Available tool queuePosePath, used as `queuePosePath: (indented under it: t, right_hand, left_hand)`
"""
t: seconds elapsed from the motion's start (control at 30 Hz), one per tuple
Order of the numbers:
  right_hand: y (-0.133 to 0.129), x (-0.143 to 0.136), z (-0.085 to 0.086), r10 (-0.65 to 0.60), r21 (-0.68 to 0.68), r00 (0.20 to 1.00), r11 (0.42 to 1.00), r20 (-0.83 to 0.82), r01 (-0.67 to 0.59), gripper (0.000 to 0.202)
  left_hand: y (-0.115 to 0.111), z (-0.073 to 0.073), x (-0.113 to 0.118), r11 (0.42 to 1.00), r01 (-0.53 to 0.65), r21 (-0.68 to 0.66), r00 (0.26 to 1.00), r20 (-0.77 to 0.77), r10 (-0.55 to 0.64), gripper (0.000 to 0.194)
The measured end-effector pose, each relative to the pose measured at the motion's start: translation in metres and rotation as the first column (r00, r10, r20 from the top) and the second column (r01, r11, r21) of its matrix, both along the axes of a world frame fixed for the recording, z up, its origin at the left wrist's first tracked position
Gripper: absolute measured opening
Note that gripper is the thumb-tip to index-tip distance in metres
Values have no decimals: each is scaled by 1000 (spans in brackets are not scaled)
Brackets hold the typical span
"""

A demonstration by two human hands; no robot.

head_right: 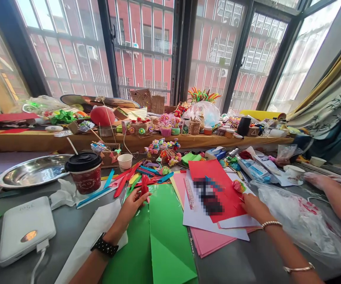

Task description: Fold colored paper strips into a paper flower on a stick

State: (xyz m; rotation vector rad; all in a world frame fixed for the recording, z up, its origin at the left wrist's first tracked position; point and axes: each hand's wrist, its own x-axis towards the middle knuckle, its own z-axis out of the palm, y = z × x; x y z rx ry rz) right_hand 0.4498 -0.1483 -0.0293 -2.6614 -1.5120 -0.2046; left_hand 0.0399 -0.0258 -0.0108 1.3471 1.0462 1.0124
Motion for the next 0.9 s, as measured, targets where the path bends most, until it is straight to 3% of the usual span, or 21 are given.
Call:
queuePosePath:
  t: [0.17, 0.43, 0.53, 0.6, 0.67, 0.73, 0.8, 0.9]
  right_hand:
    - [-5, 10, -8, 65, -80, 998, 995, -23, -66, 14]
    - [11, 7, 16, -11, -118, 1000, 993, -20, 8, 14]
    - [20, 0, 33, -53, -33, 998, 998, 30, 54, 19]
    - [28, -11, 47, -87, 98, 994, 992, 68, 81, 21]
    - [37, -29, 60, -57, 246, 994, 969, 94, 32, 24]
    - [46, -58, 69, 23, 397, 998, 917, 64, -47, 23]
    - [57, -96, 73, 219, 496, 975, 851, -35, -173, 26]
    - [76, -162, 69, 577, 583, 790, 721, -207, -374, 40]
  left_hand:
    - [2, -1, -1, 1000, -17, -8, 1000, 20, 17, 50]
    - [3, -4, 0, 999, -32, -23, 999, 36, 32, 51]
    - [1, -4, 0, 999, -39, -31, 997, 63, 41, 58]
    - [0, -3, 0, 999, -25, -22, 996, 85, 27, 62]
    - [-1, -3, 0, 1000, -4, -17, 995, 97, 6, 63]
    - [-1, -1, -1, 1000, 11, -17, 995, 95, -9, 60]
    - [-1, 0, -1, 1000, 11, -21, 997, 76, -9, 57]
    - [1, -2, -2, 1000, 7, -28, 999, 49, -5, 57]
